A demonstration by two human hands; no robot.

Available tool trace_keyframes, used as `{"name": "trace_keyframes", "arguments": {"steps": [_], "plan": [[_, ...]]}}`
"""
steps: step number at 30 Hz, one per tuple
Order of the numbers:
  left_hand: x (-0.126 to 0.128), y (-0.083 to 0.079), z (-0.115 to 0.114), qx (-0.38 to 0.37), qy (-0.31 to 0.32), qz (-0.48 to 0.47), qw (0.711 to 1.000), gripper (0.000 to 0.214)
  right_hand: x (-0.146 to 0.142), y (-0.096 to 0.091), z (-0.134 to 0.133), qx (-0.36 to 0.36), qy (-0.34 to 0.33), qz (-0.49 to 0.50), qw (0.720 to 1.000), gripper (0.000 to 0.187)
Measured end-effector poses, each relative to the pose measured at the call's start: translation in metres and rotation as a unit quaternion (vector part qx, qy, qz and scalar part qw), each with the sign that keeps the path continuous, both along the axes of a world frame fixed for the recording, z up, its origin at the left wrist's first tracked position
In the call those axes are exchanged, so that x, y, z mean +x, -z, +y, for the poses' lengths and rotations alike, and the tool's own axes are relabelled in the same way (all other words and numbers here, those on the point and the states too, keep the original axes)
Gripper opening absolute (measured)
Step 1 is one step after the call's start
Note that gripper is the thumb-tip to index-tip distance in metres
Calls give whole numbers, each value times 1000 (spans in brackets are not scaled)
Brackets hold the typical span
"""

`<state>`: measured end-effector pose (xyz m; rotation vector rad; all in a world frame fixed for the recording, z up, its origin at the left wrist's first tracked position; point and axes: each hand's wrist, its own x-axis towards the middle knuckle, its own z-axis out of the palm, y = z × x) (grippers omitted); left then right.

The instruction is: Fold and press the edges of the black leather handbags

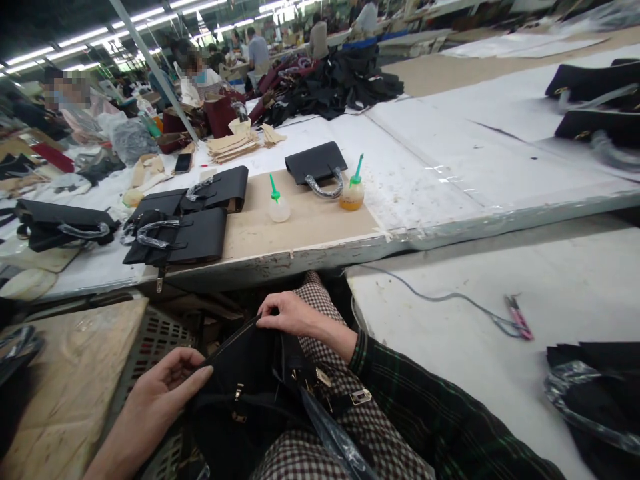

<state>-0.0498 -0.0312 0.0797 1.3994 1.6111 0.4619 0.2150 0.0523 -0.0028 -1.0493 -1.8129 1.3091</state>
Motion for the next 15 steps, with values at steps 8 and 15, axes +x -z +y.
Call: {"name": "trace_keyframes", "arguments": {"steps": [8,15], "plan": [[4,10,-2,10,-34,1,999,32,-3,1,-1,-5,8,-15,1000,11],[-1,19,3,20,-25,-36,999,28,-9,2,-6,6,49,-45,998,11]]}}
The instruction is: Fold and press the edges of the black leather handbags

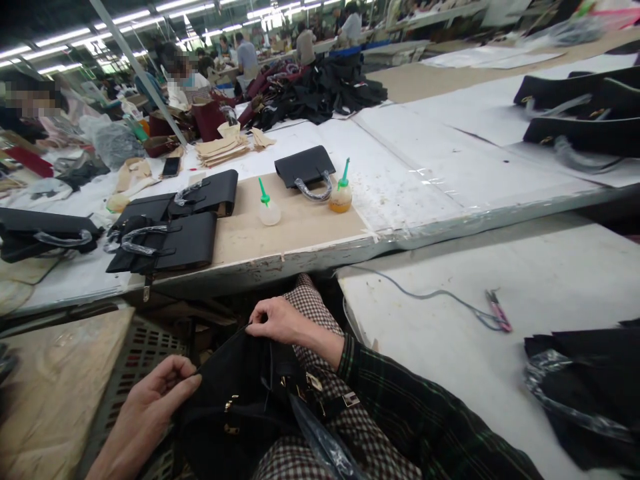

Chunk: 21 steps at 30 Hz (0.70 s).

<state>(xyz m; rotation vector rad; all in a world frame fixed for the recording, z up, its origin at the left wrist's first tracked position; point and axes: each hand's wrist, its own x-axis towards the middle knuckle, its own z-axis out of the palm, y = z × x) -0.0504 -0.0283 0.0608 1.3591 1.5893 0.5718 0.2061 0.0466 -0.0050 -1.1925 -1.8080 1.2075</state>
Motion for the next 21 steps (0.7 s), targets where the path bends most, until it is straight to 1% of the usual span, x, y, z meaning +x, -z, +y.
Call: {"name": "trace_keyframes", "arguments": {"steps": [3,5,8,10,12,14,17,21], "plan": [[-1,-3,4,-17,22,-15,999,26,-1,1,-1,3,18,-17,1000,11],[-1,-5,9,-38,38,-17,998,30,-2,1,-2,1,29,-26,999,11],[0,-7,19,-61,79,15,995,35,-5,-1,-2,-2,35,-37,999,9],[1,-9,26,-53,121,52,990,32,-7,-2,-2,-4,37,-46,998,10],[2,-13,31,-27,163,99,981,29,-9,-4,-3,-2,36,-51,998,11],[4,-16,35,-2,188,141,972,27,-10,-4,-3,2,33,-54,998,12],[5,-17,37,-3,184,161,970,26,-11,-4,-3,8,33,-61,998,13],[4,-12,41,-46,167,107,979,31,-11,-5,-4,7,39,-70,997,13]]}}
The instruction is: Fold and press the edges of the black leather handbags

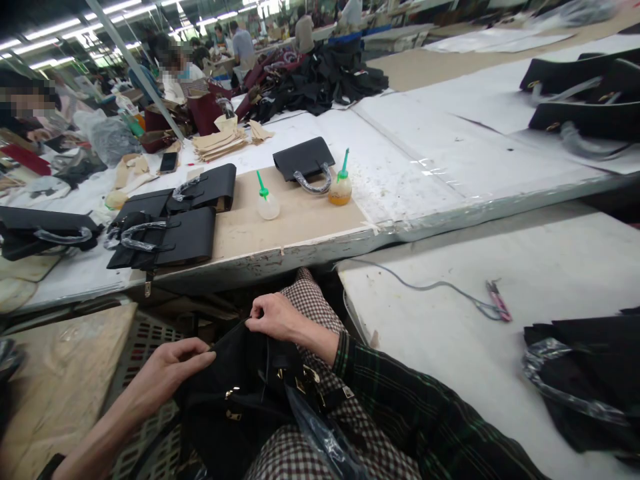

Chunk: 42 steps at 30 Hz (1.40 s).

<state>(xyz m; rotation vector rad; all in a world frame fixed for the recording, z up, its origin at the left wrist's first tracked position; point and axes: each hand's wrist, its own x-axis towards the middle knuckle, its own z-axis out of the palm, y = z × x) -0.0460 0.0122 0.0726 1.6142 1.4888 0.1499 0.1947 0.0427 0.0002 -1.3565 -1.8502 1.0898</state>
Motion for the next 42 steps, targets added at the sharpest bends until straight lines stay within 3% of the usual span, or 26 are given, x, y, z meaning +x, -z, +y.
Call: {"name": "trace_keyframes", "arguments": {"steps": [6,10,15,21,23,26,28,32,38,42], "plan": [[12,10,13,-20,10,-63,998,32,-3,0,-3,20,-5,-3,1000,11],[24,12,19,38,51,-36,997,23,-4,0,-5,27,-6,-2,1000,10],[28,13,20,74,42,-20,996,16,-2,-2,-5,27,-18,-2,999,9],[22,13,21,8,32,-47,998,24,4,-2,-2,9,-52,24,998,12],[18,7,14,-49,14,-94,994,31,9,-2,-2,1,-58,37,998,11],[9,-5,-8,-99,-24,-154,983,58,19,-4,-2,-7,-59,55,997,11],[4,-10,-28,-75,-50,-135,987,59,26,-7,-3,-9,-70,76,995,13],[1,-7,-57,1,-131,-76,989,37,36,-17,-2,16,-121,110,986,18],[-1,-6,-55,12,-115,-25,993,31,42,-30,-1,72,-222,97,968,17],[-5,-2,-52,-2,-124,-55,991,29,49,-34,1,41,-292,145,945,18]]}}
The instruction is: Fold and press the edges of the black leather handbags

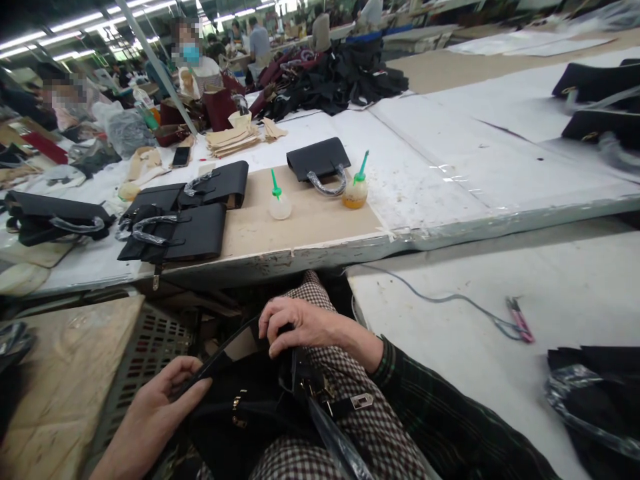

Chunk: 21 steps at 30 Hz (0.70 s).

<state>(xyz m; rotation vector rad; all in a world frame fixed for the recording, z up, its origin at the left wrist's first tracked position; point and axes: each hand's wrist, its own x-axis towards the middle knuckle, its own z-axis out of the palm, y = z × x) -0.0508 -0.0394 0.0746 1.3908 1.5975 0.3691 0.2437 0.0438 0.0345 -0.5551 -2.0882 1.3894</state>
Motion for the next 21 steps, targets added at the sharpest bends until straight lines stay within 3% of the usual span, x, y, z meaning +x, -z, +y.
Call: {"name": "trace_keyframes", "arguments": {"steps": [9,13,15,18,21], "plan": [[6,2,-1,1,-51,-61,997,31,13,-19,1,-109,-97,-4,989,19],[8,5,-10,14,-89,-70,993,34,-2,-32,-5,-145,-72,-84,983,37],[9,5,-15,11,-85,-69,994,35,-15,-36,-8,-120,-39,-154,980,31],[13,4,-19,12,-68,-59,996,37,-36,-37,-13,-5,12,-268,963,15],[19,0,-23,40,-100,-57,993,38,-53,-32,-21,70,52,-331,939,16]]}}
